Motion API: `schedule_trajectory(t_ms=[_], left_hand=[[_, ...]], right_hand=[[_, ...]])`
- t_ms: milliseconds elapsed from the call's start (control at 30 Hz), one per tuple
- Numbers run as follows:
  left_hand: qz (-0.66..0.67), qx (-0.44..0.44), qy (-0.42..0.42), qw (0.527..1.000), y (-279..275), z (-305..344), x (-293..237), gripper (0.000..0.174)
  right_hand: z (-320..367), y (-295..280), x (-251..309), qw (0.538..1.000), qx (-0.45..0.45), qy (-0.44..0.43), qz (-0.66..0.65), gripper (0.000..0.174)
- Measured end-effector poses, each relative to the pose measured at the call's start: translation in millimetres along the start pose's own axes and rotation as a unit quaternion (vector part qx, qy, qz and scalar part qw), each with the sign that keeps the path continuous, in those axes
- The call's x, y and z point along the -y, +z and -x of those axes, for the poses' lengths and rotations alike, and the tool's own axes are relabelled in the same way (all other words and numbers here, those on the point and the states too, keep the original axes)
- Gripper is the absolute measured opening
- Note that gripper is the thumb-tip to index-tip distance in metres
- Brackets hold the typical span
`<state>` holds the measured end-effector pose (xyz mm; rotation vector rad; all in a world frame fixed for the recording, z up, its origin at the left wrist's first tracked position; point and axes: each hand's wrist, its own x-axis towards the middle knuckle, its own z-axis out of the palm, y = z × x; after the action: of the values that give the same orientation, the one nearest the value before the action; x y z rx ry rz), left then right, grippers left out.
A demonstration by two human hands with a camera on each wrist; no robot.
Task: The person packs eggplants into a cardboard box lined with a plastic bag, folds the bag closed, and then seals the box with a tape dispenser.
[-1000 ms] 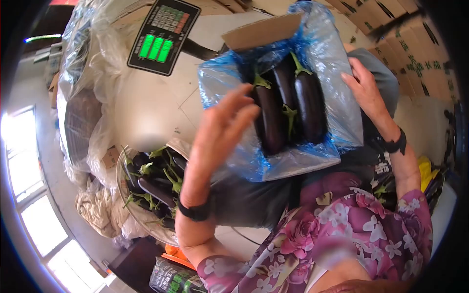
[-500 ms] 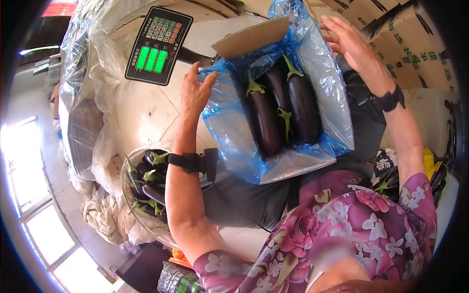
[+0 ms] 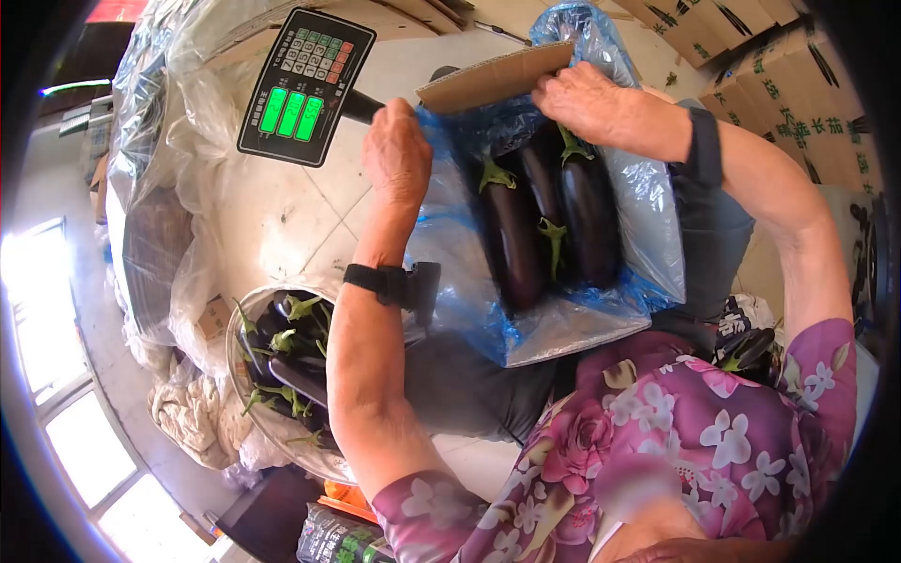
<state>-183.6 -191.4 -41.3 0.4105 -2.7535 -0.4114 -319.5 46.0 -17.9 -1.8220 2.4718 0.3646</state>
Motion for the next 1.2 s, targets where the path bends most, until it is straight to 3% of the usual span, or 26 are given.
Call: schedule_trajectory(t_ms=[100, 167, 200, 300, 367, 400, 433, 467, 500, 533, 567, 600, 633, 700, 733, 767, 800, 833, 900, 933, 1000, 1033, 1100, 1167, 1200], left_hand=[[0.081, -0.099, -0.064, 0.99, -34, -7, -3, 0.01], [0.203, -0.091, -0.145, 0.964, -60, -1, -11, 0.014], [0.279, -0.106, -0.128, 0.946, -65, -1, -6, 0.017], [0.409, 0.019, -0.13, 0.903, -85, 13, -8, 0.017], [0.367, 0.131, -0.066, 0.919, -88, 27, -18, 0.013], [0.297, 0.192, -0.02, 0.935, -92, 33, -35, 0.009], [0.219, 0.179, 0.125, 0.951, -87, 39, -45, 0.003], [0.139, 0.186, 0.17, 0.958, -80, 49, -62, 0.005], [0.055, 0.191, 0.213, 0.957, -75, 56, -73, 0.008], [0.053, 0.189, 0.213, 0.957, -75, 57, -73, 0.008], [0.099, 0.198, 0.188, 0.957, -75, 55, -73, 0.009], [0.145, 0.207, 0.159, 0.954, -73, 53, -73, 0.009], [0.148, 0.129, 0.165, 0.967, -72, 44, -58, 0.014], [0.091, -0.069, 0.101, 0.988, -78, 31, -34, 0.029], [0.121, -0.053, 0.024, 0.991, -76, 32, -14, 0.042], [0.15, -0.038, -0.055, 0.986, -67, 37, 10, 0.055], [0.229, 0.065, -0.189, 0.953, -56, 43, 32, 0.072], [0.23, 0.096, -0.194, 0.949, -41, 54, 50, 0.064], [0.249, 0.18, -0.249, 0.918, -44, 55, 44, 0.046], [0.243, 0.102, -0.243, 0.933, -32, 56, 49, 0.032], [0.175, 0.08, -0.226, 0.955, -39, 53, 40, 0.029], [0.112, 0.052, -0.206, 0.971, -45, 48, 30, 0.026], [0.084, 0.012, -0.166, 0.983, -48, 44, 15, 0.023], [0.064, -0.031, -0.129, 0.989, -56, 36, -4, 0.021], [0.094, -0.07, -0.048, 0.992, -59, 36, -19, 0.017]], right_hand=[[-5, 12, -3, 0.999, 0.005, -0.045, 0.021, 0.009], [-1, 7, -3, 0.998, 0.022, -0.043, 0.039, 0.009], [2, 2, -5, 0.999, -0.004, -0.016, 0.036, 0.01], [13, -16, -19, 0.999, -0.012, 0.023, 0.034, 0.01], [28, -25, -29, 0.985, -0.151, 0.064, -0.05, 0.008], [35, -38, -30, 0.985, -0.15, 0.066, -0.046, 0.008], [45, -53, -27, 0.976, -0.139, 0.022, -0.166, 0.009], [55, -62, -19, 0.951, -0.124, -0.024, -0.284, 0.011], [63, -65, -9, 0.951, -0.125, -0.027, -0.282, 0.011], [72, -68, 1, 0.928, -0.062, -0.059, -0.364, 0.012], [80, -71, 8, 0.893, 0.001, -0.089, -0.441, 0.014], [87, -71, 9, 0.903, -0.116, -0.024, -0.413, 0.02], [88, -69, 3, 0.902, -0.115, -0.027, -0.416, 0.02], [87, -63, -24, 0.849, -0.316, 0.226, -0.358, 0.029], [88, -45, -36, 0.849, -0.32, 0.227, -0.354, 0.029], [89, -18, -46, 0.792, -0.302, 0.266, -0.458, 0.033], [89, -2, -55, 0.723, -0.277, 0.299, -0.557, 0.036], [91, 1, -62, 0.722, -0.28, 0.297, -0.559, 0.036], [90, 7, -68, 0.654, -0.064, 0.251, -0.711, 0.035], [88, 8, -69, 0.651, -0.062, 0.25, -0.714, 0.035], [83, 5, -70, 0.746, -0.185, 0.227, -0.598, 0.03], [79, -15, -65, 0.746, -0.187, 0.225, -0.598, 0.03], [76, -55, -38, 0.837, -0.165, 0.177, -0.491, 0.025], [78, -79, 5, 0.87, -0.171, 0.058, -0.46, 0.02], [77, -76, 29, 0.85, -0.175, -0.072, -0.491, 0.017]])
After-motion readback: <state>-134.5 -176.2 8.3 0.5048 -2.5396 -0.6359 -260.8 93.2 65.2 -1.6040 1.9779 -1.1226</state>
